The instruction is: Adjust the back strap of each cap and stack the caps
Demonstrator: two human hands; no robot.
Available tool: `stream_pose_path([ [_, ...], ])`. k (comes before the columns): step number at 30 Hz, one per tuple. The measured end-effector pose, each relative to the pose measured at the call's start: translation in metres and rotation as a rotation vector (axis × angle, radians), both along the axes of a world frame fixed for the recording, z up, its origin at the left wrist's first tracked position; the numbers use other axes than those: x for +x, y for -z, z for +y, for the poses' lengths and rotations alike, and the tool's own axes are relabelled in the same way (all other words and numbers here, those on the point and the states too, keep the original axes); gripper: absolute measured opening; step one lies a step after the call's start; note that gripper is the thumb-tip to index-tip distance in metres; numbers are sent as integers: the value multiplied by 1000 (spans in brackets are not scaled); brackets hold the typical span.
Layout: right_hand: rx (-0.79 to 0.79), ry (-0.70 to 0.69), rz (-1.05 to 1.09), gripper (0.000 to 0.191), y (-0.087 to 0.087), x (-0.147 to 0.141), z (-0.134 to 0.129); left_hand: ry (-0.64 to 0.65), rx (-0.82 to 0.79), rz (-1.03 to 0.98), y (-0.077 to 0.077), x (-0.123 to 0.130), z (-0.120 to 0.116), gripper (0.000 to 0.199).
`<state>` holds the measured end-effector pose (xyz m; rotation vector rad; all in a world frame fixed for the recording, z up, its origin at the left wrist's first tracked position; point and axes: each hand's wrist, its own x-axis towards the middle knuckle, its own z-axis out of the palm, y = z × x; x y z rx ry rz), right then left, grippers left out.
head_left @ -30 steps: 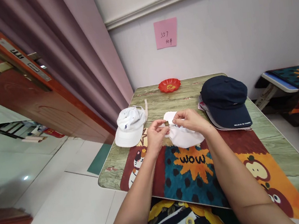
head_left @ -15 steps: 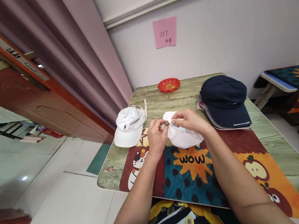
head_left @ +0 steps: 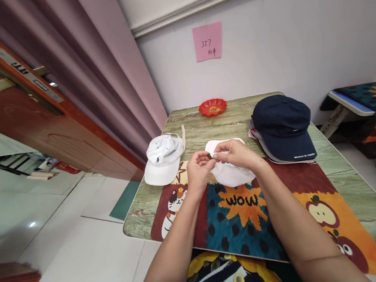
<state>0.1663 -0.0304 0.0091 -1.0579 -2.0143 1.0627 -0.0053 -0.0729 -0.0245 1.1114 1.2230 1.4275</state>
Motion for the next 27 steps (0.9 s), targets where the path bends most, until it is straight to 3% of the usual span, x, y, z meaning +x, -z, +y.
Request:
stream_pose_path([
  [6,-4,-27,-40,20,0,-2,-1,-30,264,545,5,-4,-3,20],
  [10,3,-61,-29,19,0,0,0,-99,463,850,4,-7,-5,21],
  [13,-15,-22,-25,19,-2,8,0,-123,464,795,5,-8,-6,21],
  [19,-5,158,-79,21,-10,19,-2,-75,217,410,8,-4,-5,21],
  [27,74,124,-149,20,-14,5,-7,-59,128,227,5,0,-5,26],
])
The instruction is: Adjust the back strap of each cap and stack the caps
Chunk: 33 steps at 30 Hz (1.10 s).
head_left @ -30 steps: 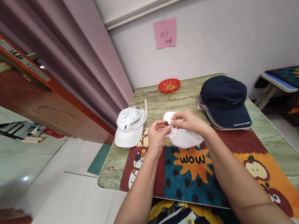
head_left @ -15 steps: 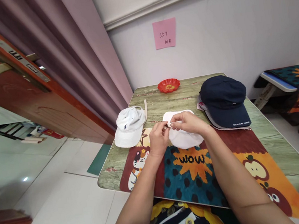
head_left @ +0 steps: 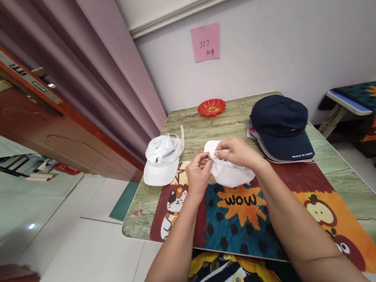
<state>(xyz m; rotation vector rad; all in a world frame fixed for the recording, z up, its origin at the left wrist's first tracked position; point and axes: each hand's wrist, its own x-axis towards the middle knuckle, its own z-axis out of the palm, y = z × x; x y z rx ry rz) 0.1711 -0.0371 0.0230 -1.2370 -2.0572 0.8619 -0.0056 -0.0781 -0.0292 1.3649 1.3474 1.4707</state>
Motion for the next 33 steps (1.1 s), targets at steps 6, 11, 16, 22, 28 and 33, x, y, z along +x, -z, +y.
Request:
stream_pose_path([
  [6,-17,13,-39,19,-3,-4,-4,-24,49,101,-1,-2,0,23],
  [11,-13,25,-49,19,-2,-3,-2,-23,44,84,-7,-2,1,23],
  [16,-15,20,-61,19,-3,-4,-4,21,-187,-304,-12,0,1,38],
  [22,-7,9,-47,20,-1,-2,-2,15,-307,-498,-12,-2,0,39],
  [28,-11,20,-15,19,-2,-2,-3,5,-246,-538,-13,-2,3,38],
  [33,4,48,32,20,-4,-4,-4,63,-250,-586,-17,-1,1,40],
])
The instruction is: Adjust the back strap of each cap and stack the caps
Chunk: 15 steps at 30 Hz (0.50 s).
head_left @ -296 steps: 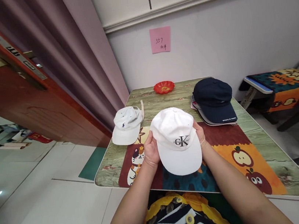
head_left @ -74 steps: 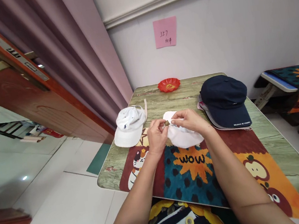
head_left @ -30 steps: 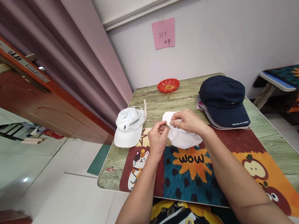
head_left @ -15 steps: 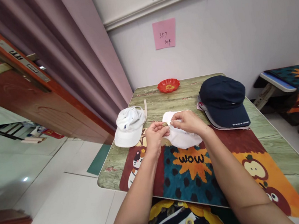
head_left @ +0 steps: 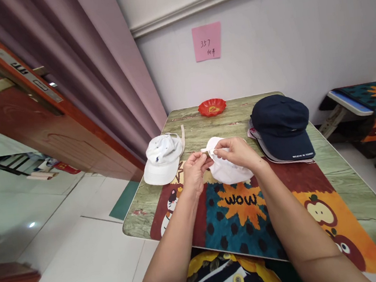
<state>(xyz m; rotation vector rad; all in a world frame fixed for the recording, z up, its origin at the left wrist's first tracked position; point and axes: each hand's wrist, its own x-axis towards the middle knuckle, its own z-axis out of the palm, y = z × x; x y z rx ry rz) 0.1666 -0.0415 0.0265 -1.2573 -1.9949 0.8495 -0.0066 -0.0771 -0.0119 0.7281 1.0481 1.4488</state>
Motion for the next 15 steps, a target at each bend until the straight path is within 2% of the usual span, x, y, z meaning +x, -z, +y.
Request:
stream_pose_path([
  [15,47,3,12,18,0,-4,-1,-30,-31,0,-5,3,0,38],
])
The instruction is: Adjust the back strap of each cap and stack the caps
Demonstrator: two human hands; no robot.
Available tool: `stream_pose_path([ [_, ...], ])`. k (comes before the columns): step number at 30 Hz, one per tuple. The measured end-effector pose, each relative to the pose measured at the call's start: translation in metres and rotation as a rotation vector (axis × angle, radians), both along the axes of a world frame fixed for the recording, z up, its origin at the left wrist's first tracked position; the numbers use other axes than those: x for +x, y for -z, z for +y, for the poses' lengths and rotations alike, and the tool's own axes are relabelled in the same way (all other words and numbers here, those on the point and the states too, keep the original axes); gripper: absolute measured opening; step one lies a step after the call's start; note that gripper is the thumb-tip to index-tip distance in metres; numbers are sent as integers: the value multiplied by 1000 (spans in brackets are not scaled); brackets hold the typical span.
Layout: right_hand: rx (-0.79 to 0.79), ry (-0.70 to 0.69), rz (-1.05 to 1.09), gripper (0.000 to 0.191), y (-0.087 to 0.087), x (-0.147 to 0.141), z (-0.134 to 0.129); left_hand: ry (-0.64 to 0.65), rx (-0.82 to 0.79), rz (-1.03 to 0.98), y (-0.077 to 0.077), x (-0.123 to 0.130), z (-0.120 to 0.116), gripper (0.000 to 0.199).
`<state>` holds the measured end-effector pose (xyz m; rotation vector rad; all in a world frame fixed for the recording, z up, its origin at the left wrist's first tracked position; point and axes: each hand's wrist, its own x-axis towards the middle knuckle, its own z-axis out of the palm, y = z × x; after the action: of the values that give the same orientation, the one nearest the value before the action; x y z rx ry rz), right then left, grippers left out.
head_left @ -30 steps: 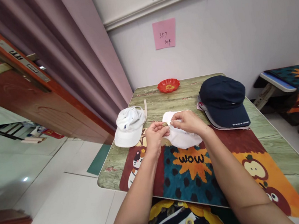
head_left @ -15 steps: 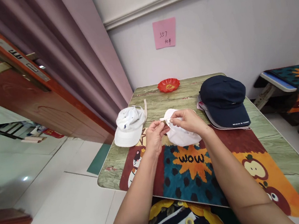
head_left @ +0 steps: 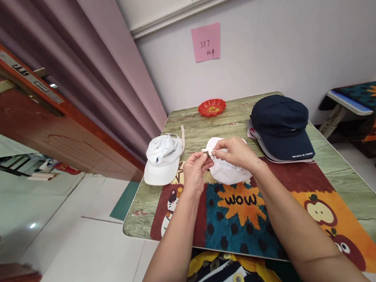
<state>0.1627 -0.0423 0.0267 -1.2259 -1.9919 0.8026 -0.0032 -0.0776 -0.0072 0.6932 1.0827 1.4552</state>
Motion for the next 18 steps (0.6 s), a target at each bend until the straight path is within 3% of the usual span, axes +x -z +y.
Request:
stream_pose_path([
  [13,-20,-26,-27,19,0,2,0,7,50,101,0,2,1,42],
  [18,-95,-35,43,15,2,0,0,-5,46,103,-1,2,1,42],
])
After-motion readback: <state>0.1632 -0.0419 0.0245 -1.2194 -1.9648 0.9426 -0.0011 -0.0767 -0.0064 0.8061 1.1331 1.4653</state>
